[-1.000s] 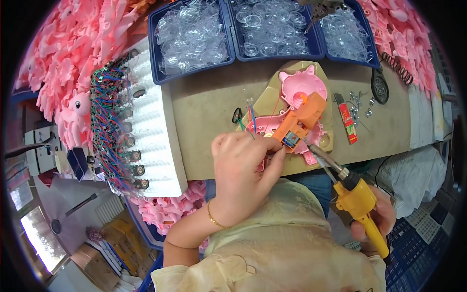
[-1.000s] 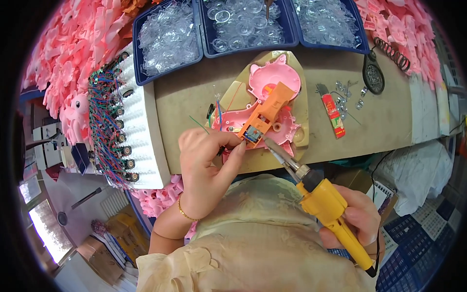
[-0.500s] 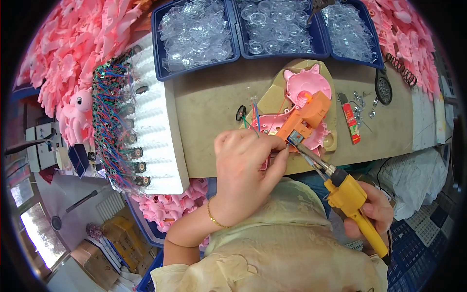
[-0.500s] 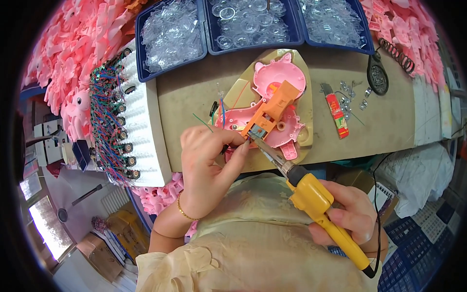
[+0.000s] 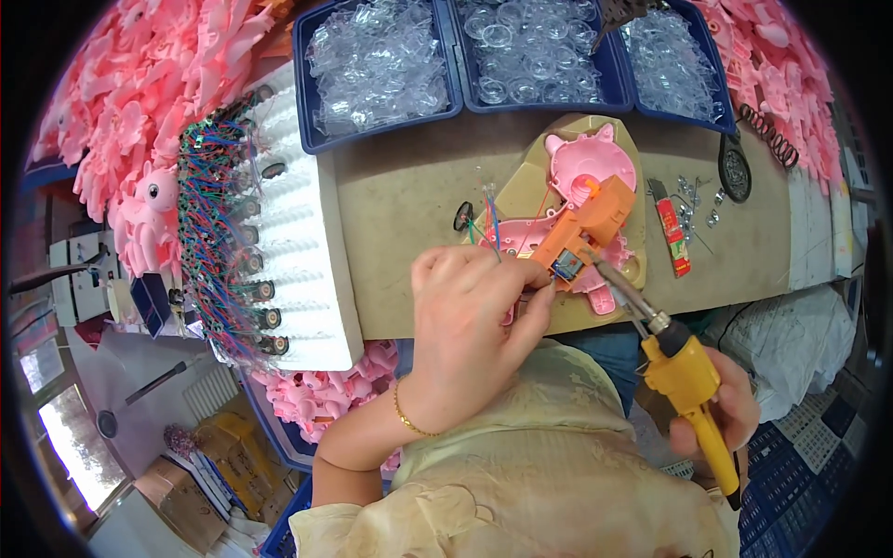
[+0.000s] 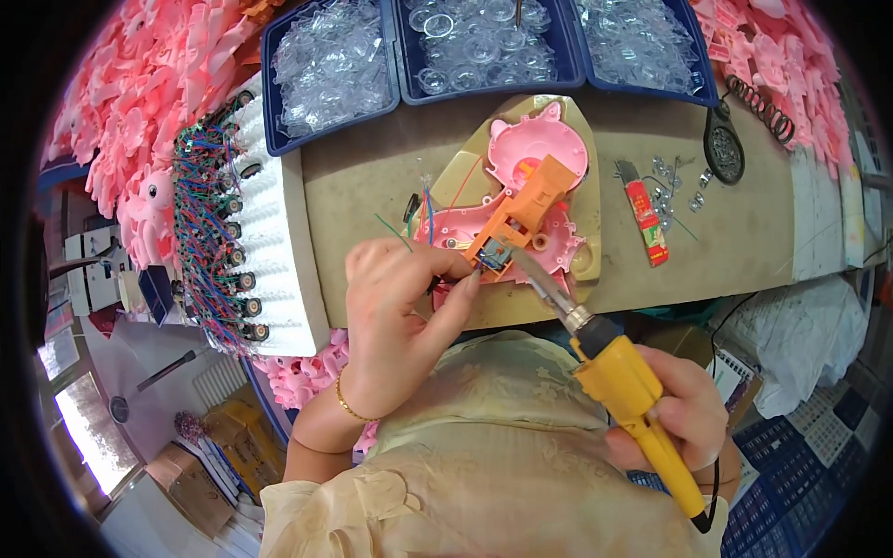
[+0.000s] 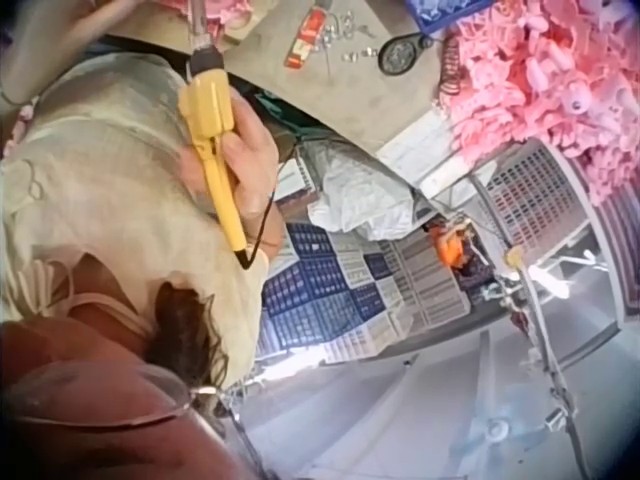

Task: Assembling plastic toy ponies by soldering internal wires, inserting mechanical parts, and fastening body halves with screws.

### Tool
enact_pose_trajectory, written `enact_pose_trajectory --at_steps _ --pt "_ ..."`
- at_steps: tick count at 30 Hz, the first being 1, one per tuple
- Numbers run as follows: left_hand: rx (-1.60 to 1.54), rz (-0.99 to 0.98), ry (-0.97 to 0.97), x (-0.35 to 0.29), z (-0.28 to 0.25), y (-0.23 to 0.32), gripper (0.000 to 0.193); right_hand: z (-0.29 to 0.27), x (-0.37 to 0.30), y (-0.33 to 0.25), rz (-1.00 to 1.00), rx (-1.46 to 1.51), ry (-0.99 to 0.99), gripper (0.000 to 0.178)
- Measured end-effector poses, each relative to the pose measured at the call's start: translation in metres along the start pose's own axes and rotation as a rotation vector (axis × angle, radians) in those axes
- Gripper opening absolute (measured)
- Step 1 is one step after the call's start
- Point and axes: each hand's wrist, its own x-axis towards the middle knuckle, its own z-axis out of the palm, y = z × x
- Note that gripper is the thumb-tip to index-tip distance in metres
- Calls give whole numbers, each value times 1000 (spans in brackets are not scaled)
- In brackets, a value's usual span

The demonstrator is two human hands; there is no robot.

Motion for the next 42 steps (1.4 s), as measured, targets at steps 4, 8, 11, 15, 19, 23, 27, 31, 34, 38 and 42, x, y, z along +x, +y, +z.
enact_pose_trajectory --at_steps 4,8,11,15,19,23,27,31,34,38,42 --pt "10 -21 -25 -2 -1 0 7 -2 -3 9 -160 -44 159 60" --pt "167 82 22 -2 -4 2 15 -4 -12 4 -75 -72 212 60" --pt "203 186 203 -8 -6 -4 25 -3 -13 0 14 -68 264 57" --pt "-796 -316 203 -15 2 -9 40 0 -15 1 66 -91 365 59" --pt "-1142 -576 -35 2 -15 -9 42 1 -21 0 99 -94 443 60" --pt "-791 -504 -272 3 -25 -6 21 -4 -31 1 128 -99 477 60" --pt "-205 -118 -79 1 -16 -6 10 -3 -29 2 122 -62 456 60" --pt "-84 -40 -36 -3 -6 5 11 -2 -23 4 86 -37 393 60" --pt "72 45 9 -7 2 9 11 1 -21 3 10 9 367 61" --pt "82 13 9 -7 2 8 11 -4 -22 0 -60 105 135 65" --pt "64 17 9 -7 7 4 12 -2 -20 1 -2 38 44 69"
